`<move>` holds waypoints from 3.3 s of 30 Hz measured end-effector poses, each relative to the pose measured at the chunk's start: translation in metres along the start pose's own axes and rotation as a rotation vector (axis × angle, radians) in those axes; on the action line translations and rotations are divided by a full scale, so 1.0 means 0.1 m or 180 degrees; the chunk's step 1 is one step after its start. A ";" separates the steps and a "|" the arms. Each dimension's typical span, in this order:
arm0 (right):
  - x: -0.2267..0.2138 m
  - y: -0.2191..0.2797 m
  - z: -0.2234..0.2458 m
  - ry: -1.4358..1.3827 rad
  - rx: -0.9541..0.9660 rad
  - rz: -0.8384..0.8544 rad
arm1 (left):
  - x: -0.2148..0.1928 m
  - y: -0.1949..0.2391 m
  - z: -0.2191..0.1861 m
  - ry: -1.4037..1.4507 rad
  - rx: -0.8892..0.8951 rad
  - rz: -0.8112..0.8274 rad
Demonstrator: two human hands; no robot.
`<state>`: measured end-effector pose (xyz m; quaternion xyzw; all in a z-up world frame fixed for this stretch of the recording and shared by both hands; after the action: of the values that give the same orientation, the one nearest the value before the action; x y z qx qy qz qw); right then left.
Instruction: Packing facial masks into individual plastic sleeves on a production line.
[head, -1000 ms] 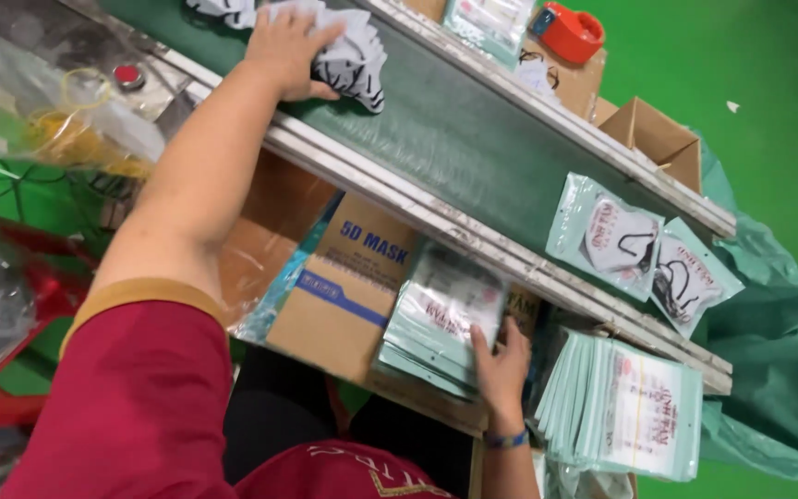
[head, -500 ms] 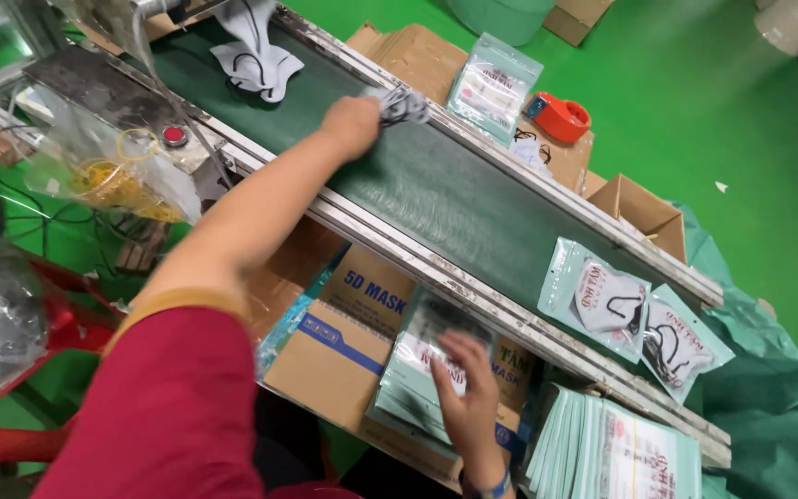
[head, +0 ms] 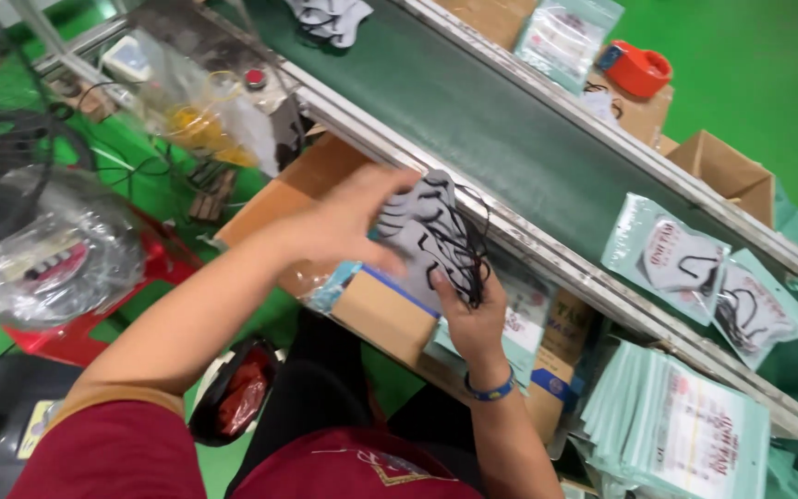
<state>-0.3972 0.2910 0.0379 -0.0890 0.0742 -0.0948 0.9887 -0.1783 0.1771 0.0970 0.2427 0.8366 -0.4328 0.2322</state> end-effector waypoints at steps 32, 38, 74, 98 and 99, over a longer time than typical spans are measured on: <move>0.31 -0.48 -0.96 0.2420 -0.0070 0.0959 | 1.10 1.53 1.18 0.1183 -0.0964 -0.0192; 0.10 -0.70 0.02 -0.0188 0.0690 0.0475 | 0.62 1.21 0.91 0.1707 -0.1539 0.0032; 0.84 -0.61 -1.19 0.1649 0.0399 0.1094 | 0.55 1.27 1.08 0.0484 -0.0957 -0.0091; -1.16 0.59 -0.41 0.3090 -0.0324 0.0636 | 1.20 0.47 -0.46 0.0854 -0.0174 0.2316; -1.14 0.56 -0.45 0.3288 -0.0447 0.0601 | 1.50 0.45 -0.58 0.0739 -0.0018 0.2846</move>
<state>-0.5053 0.3610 -0.0023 -0.0896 0.5655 -0.0317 0.8192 -0.2772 0.2791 0.0096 0.6259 0.6715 -0.2578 0.3015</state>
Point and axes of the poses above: each hand's wrist, its own y-axis away from the middle knuckle, its own x-axis out of the palm, z = x × y, the point moved 3 cm from there along -y, towards the middle knuckle, and after that the axes turned 8 degrees about x, right-handed, at the moved point
